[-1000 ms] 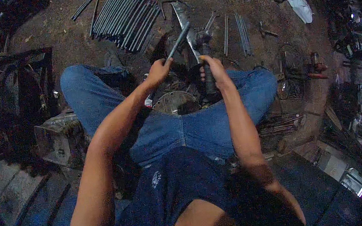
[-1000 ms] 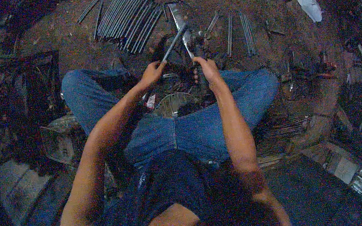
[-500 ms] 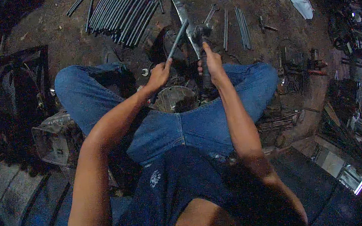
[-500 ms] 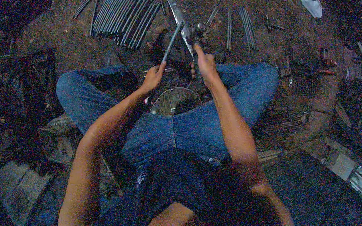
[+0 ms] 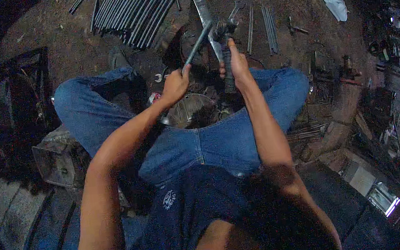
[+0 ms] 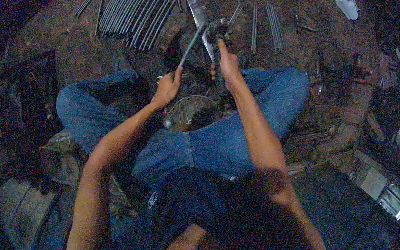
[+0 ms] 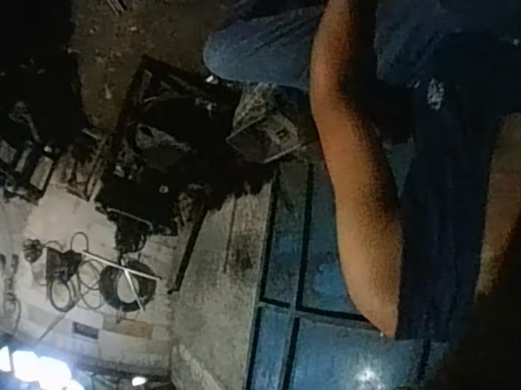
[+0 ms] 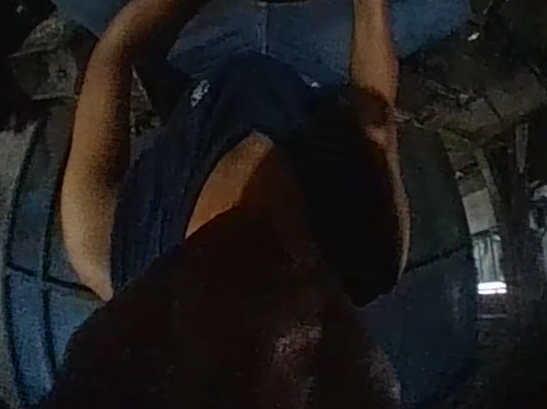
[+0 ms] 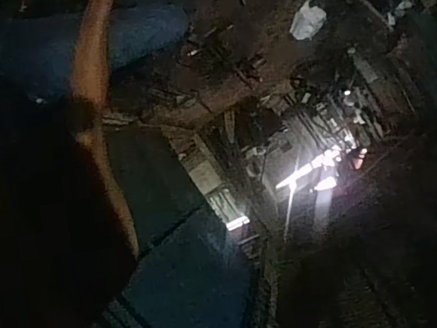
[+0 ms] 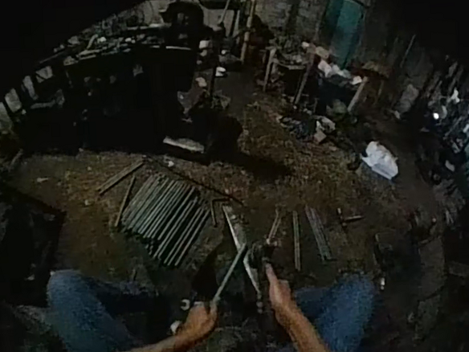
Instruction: Hammering a metal tube to shape or attach a component while sitting on the floor.
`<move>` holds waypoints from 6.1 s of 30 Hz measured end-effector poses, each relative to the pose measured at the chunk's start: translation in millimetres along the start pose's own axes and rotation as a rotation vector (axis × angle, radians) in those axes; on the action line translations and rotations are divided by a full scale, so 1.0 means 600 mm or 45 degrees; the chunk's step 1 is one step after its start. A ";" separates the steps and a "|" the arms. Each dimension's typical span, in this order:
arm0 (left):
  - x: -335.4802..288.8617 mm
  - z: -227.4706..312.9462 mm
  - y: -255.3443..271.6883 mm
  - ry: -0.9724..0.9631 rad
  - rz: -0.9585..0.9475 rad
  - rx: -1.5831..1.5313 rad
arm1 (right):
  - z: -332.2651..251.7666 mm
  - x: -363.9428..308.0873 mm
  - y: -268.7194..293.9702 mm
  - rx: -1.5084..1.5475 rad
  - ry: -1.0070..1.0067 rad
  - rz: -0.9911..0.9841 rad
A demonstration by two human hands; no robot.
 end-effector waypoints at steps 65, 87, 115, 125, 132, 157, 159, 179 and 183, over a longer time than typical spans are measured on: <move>-0.020 0.003 0.020 -0.054 0.117 0.238 | 0.039 0.003 0.020 0.218 0.060 0.003; -0.027 0.024 0.015 -0.068 0.076 0.492 | -0.172 -0.055 -0.051 0.340 0.376 -0.101; -0.035 0.034 0.010 -0.145 0.151 0.623 | -0.358 -0.141 0.035 0.429 0.822 -0.318; -0.039 0.049 0.028 -0.209 0.192 0.559 | -0.105 -0.031 -0.038 0.164 0.213 -0.032; -0.025 0.026 0.020 -0.154 0.137 0.269 | -0.002 -0.023 0.073 0.315 0.087 0.071; -0.033 0.026 0.020 -0.227 0.208 0.450 | -0.175 -0.061 -0.056 0.254 0.402 -0.410; -0.028 0.034 0.025 -0.288 0.215 0.449 | -0.109 -0.051 -0.059 0.376 0.094 -0.228; -0.043 0.033 0.026 -0.291 0.288 0.328 | -0.138 -0.074 -0.006 0.065 0.201 -0.086; -0.042 0.029 0.022 -0.317 0.268 0.304 | -0.306 -0.134 0.041 0.090 0.768 -0.096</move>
Point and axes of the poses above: each hand's wrist, its own x-axis towards the middle knuckle, its own y-axis out of the back of the hand, z = x × y, the point moved 6 cm from there along x, towards the middle knuckle, and after that the axes turned 9 degrees about x, right-handed, at the moved point
